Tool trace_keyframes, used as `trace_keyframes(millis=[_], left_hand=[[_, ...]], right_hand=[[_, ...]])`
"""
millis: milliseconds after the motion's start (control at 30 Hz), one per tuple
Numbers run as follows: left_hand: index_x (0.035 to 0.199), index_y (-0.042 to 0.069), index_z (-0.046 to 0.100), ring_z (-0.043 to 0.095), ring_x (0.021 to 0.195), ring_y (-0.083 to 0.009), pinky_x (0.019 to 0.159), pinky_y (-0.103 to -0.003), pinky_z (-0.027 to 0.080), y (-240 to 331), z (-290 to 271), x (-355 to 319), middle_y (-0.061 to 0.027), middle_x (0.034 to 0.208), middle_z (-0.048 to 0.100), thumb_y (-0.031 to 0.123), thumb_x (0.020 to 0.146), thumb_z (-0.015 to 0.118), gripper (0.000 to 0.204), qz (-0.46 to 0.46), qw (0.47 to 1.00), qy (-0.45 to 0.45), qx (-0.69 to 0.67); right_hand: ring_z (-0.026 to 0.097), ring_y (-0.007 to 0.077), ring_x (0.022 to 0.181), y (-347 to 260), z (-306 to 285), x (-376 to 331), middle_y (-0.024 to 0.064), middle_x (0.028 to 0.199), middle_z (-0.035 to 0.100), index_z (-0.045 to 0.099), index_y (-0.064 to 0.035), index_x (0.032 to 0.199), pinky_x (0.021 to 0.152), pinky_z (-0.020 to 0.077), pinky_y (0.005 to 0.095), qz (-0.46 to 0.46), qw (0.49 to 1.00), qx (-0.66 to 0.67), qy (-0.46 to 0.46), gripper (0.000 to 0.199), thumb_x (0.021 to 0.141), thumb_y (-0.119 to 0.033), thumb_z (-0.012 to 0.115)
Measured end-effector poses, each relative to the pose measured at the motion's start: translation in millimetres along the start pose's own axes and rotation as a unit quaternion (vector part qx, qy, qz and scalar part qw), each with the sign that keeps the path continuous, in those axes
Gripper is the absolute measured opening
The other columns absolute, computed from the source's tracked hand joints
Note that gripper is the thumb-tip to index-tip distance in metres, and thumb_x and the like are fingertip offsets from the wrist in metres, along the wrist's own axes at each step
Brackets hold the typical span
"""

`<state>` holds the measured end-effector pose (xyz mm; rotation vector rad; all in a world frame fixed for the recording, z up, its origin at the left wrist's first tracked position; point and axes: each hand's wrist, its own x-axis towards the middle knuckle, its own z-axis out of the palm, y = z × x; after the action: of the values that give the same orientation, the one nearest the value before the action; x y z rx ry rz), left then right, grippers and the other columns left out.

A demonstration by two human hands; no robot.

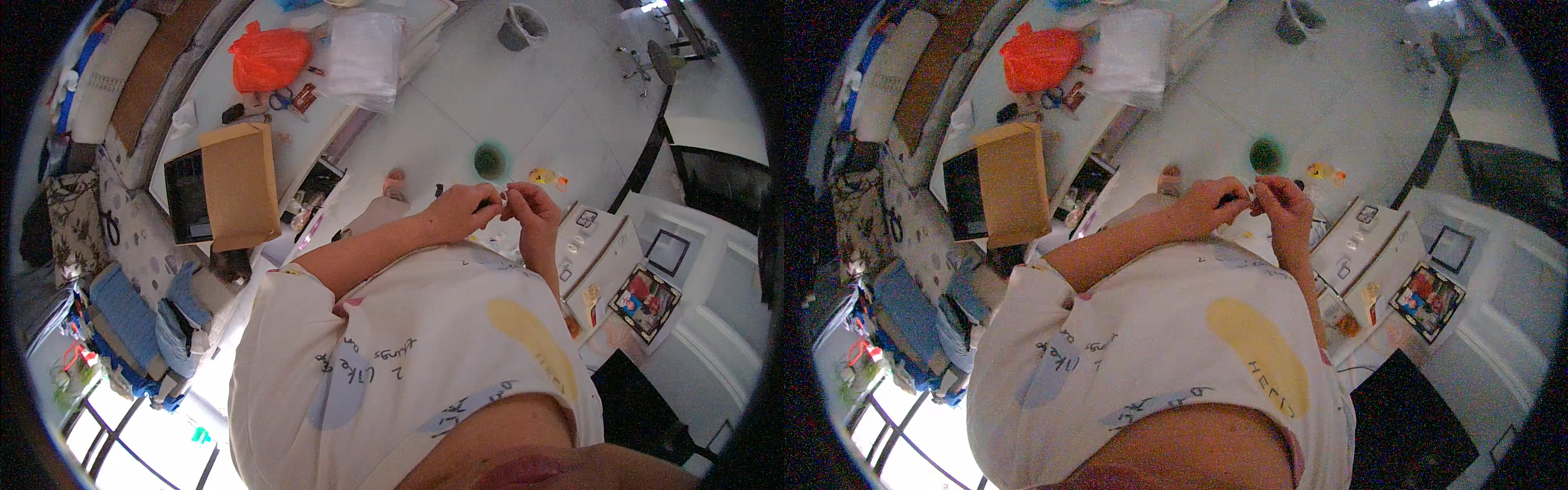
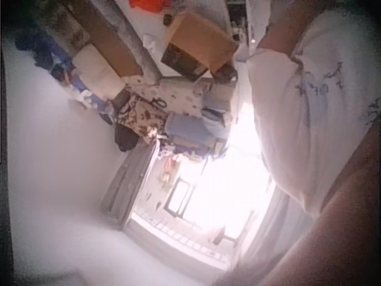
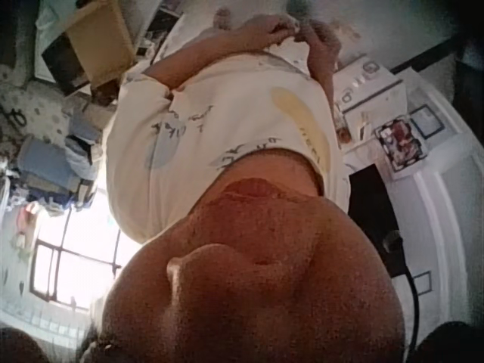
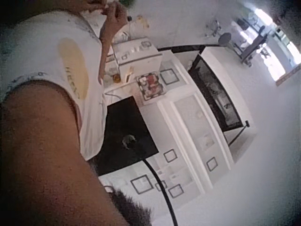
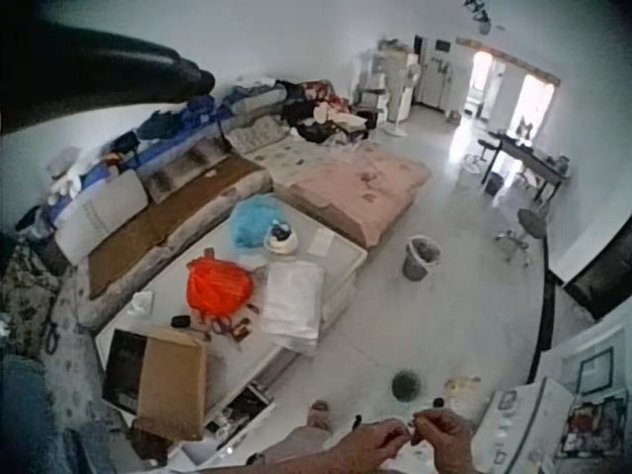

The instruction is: The person stands in a cluttered room and untangles a white cable from a black strap or device. They separate the cable and strap, then walk across the room to place the items on a pile of clothes on the floor.

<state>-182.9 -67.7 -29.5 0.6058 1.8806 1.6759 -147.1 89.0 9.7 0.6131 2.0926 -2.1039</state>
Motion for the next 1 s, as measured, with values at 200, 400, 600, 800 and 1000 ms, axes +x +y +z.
trace_keyframes(millis=[200, 400, 600, 800, 1000], left_hand=[[0.097, 0.006, 0.057, 0.059, 0.059, -0.0206, 0.054, -0.031, 0.046, -8.7, -40.7, 16.2, -0.0096, 0.066, 0.06, 0.024, 0.085, 0.053, 0.023, -0.007, 0.995, -0.025, 0.095], [0.092, 0.007, 0.065, 0.06, 0.06, -0.0208, 0.054, -0.031, 0.046, -10.0, -73.7, 33.1, -0.0088, 0.068, 0.062, 0.029, 0.083, 0.055, 0.025, 0.009, 0.995, 0.061, 0.082], [0.084, 0.004, 0.064, 0.058, 0.063, -0.0216, 0.059, -0.032, 0.045, 0.2, -81.5, 54.9, -0.0108, 0.071, 0.061, 0.022, 0.079, 0.06, 0.019, -0.014, 0.993, 0.114, 0.009], [0.08, 0.003, 0.064, 0.055, 0.066, -0.0176, 0.06, -0.029, 0.043, 0.9, -94.9, 92.0, -0.0088, 0.071, 0.06, 0.015, 0.076, 0.064, 0.012, -0.008, 0.989, 0.14, 0.045], [0.079, 0.004, 0.065, 0.051, 0.064, -0.015, 0.057, -0.027, 0.041, 13.1, -95.9, 160.2, -0.0059, 0.067, 0.054, 0.009, 0.076, 0.063, 0.006, 0.029, 0.981, 0.19, 0.026]], right_hand=[[0.056, 0.0116, 0.072, -5.4, 28.1, 28.5, 0.0064, 0.083, 0.062, 0.058, 0.0006, 0.095, 0.065, 0.0473, 0.0242, -0.015, 0.999, -0.043, 0.003, 0.017, 0.079, -0.004, 0.06], [0.057, 0.0103, 0.078, -10.4, 44.4, 48.9, 0.0047, 0.085, 0.062, 0.058, -0.0015, 0.098, 0.071, 0.0468, 0.0238, -0.007, 0.995, -0.097, -0.037, 0.019, 0.079, -0.004, 0.06], [0.054, 0.0084, 0.073, -11.2, 40.5, 74.8, 0.0029, 0.083, 0.06, 0.057, -0.0028, 0.094, 0.066, 0.0457, 0.0229, 0.0, 0.994, -0.099, -0.037, 0.014, 0.08, -0.006, 0.059], [0.045, 0.0057, 0.067, -25.4, 30.4, 125.8, -0.0005, 0.079, 0.056, 0.057, -0.0031, 0.097, 0.058, 0.04, 0.021, 0.056, 0.984, -0.064, -0.159, 0.015, 0.083, -0.009, 0.055], [0.048, 0.0081, 0.078, -35.9, -12.2, 194.8, 0.0007, 0.083, 0.055, 0.056, -0.0017, 0.088, 0.071, 0.0397, 0.0227, 0.057, 0.973, -0.046, -0.22, 0.01, 0.08, -0.008, 0.056]])
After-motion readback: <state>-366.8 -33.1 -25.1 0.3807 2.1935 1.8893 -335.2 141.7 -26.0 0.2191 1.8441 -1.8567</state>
